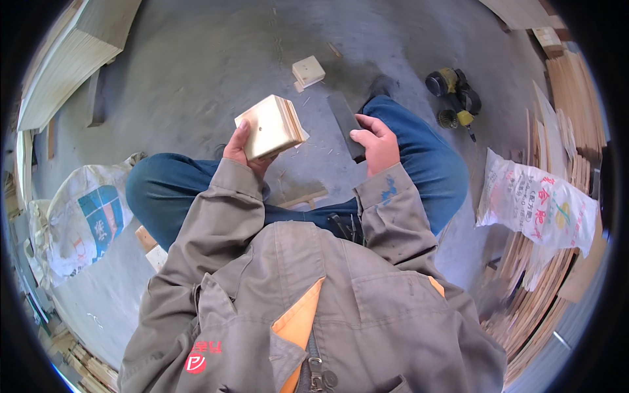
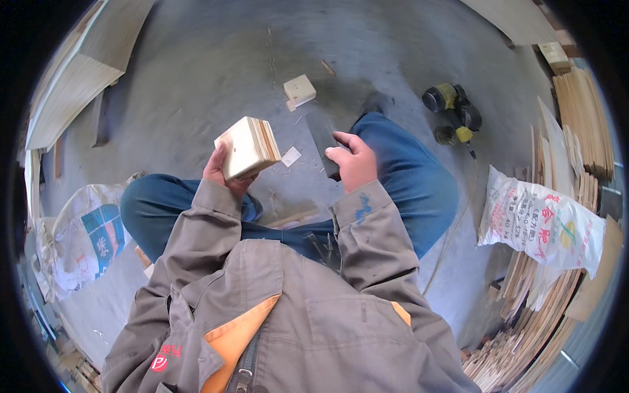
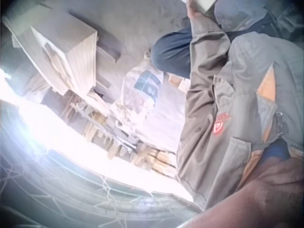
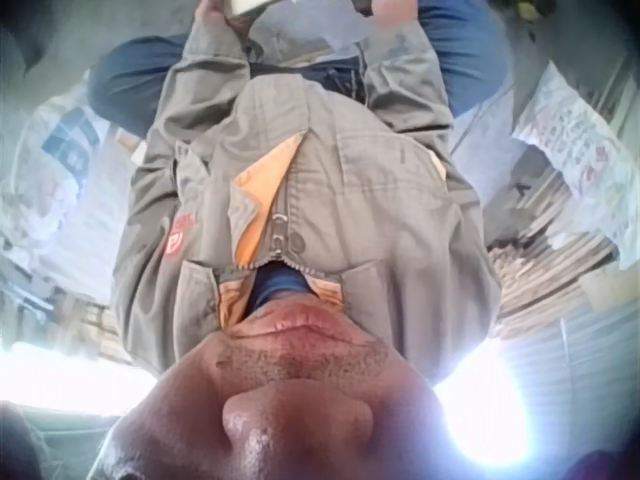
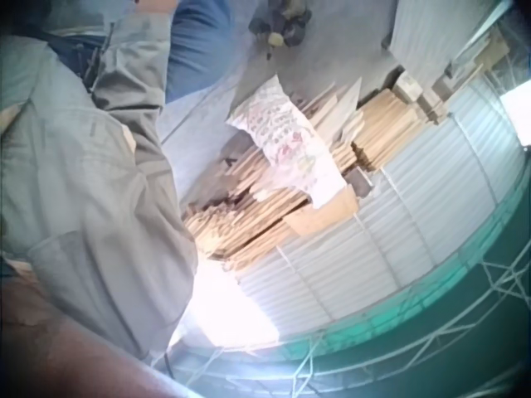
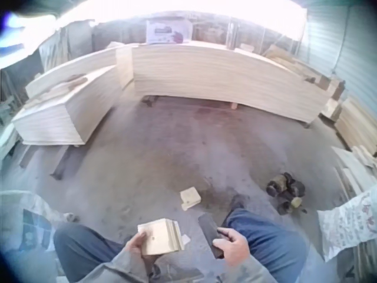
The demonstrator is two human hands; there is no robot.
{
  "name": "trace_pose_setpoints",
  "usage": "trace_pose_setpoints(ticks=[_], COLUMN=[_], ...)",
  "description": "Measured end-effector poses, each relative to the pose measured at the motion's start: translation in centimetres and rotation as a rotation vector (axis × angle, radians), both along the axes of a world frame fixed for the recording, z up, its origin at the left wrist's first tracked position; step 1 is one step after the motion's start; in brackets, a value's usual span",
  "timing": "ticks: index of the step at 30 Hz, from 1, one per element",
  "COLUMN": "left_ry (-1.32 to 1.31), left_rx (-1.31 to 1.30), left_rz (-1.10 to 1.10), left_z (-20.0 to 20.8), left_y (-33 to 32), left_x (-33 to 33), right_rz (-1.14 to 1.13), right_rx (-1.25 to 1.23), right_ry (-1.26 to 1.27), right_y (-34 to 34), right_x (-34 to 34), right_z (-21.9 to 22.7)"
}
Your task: The person sits on the floor and sands small wooden blocks using a sanding block. They repeatedly pick up blocks, sand their surfaces, and place them into a pile. The person also handles a large sack at the end.
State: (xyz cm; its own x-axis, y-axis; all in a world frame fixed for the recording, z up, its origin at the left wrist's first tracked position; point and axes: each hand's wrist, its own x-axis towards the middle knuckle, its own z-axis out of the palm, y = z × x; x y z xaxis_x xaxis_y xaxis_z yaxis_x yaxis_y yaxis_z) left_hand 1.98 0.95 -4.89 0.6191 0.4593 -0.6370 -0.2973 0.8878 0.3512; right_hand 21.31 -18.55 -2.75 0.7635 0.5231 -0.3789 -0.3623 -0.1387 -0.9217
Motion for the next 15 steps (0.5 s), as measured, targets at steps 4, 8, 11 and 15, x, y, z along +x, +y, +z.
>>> trace_pose_setpoints(ticks=[4,8,11,15], left_ry=[0.121,0.226,0.219,0.096], left_rx=[0.004,-0.068,-0.062,0.014], left_rz=[0.093,0.072,0.056,0.063], left_z=[0.6,2.2,3.4,4.6], left_y=[0.7,1.1,1.0,2.5], left_x=[-0.3,-0.3,-0.6,-2.2], right_rz=[0.002,-0.023,-0.02,-0.017], right_rx=[0.09,0.102,0.098,0.098], right_ry=[0.114,0.097,0.086,0.072], right_y=[-0.1,-0.4,-0.3,-0.5], right_x=[0.4,0.5,0.4,0.5], right_z=[-0.5,-1.1,-0.7,-0.5])
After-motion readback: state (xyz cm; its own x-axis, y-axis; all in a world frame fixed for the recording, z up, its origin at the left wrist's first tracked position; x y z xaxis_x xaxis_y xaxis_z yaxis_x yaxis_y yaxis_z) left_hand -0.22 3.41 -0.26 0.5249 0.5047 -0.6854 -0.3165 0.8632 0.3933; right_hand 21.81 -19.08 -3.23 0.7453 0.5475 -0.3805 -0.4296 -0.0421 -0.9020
